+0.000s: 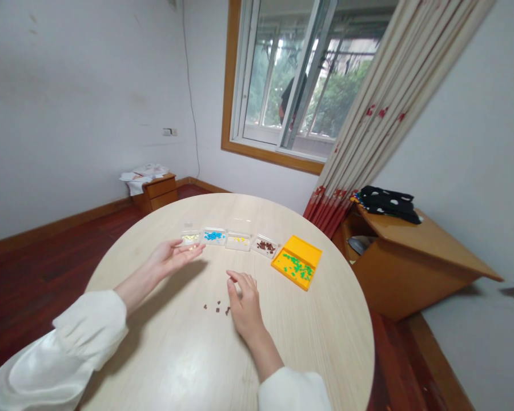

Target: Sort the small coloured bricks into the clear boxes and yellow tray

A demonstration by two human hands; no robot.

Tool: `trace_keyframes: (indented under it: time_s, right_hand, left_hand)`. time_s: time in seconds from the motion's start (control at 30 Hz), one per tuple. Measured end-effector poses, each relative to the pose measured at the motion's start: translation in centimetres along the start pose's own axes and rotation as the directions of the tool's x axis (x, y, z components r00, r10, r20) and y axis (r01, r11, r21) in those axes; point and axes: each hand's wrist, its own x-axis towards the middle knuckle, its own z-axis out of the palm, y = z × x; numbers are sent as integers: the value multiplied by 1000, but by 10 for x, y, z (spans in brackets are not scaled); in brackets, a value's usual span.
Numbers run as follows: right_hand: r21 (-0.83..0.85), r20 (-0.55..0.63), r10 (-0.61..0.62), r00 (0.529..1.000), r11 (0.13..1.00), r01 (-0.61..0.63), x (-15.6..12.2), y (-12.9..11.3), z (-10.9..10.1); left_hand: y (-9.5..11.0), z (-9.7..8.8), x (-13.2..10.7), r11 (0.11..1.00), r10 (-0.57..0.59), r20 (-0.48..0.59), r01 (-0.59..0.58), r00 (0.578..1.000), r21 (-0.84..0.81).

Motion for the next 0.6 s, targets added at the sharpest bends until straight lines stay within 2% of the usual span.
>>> trace_keyframes:
  time_s: [0.13, 0.23, 0.33, 0.43, 0.5, 0.53, 0.6]
  right_hand:
    - [23, -1, -5, 1000, 1000, 5, 0, 2, 1]
    - [32, -8, -9, 1000, 999, 9, 0, 1, 1]
    - [39, -13, -8, 1000, 999, 8, 1, 2, 0]
    - [17, 46, 19, 999, 1000, -20, 3, 2, -4]
    - [-26, 138, 68, 988, 998, -65, 4, 3, -8]
    - [-51, 190, 96, 977, 995, -88, 4, 2, -9]
    - [-97, 288, 140, 947, 988, -116, 3, 2, -12]
  left_hand:
    - [34, 17, 17, 994, 110, -105, -111, 988, -5]
    - [43, 22, 22, 991, 131, -140, -133, 981, -5]
    - [45, 24, 20, 988, 157, -117, -156, 981, 12]
    - [40, 23, 12, 960, 221, 7, -218, 975, 173]
    - [30, 19, 4, 882, 257, 136, -290, 957, 371]
    - [23, 16, 0, 811, 263, 206, -332, 942, 482]
    - [5, 5, -9, 598, 222, 342, -405, 913, 692]
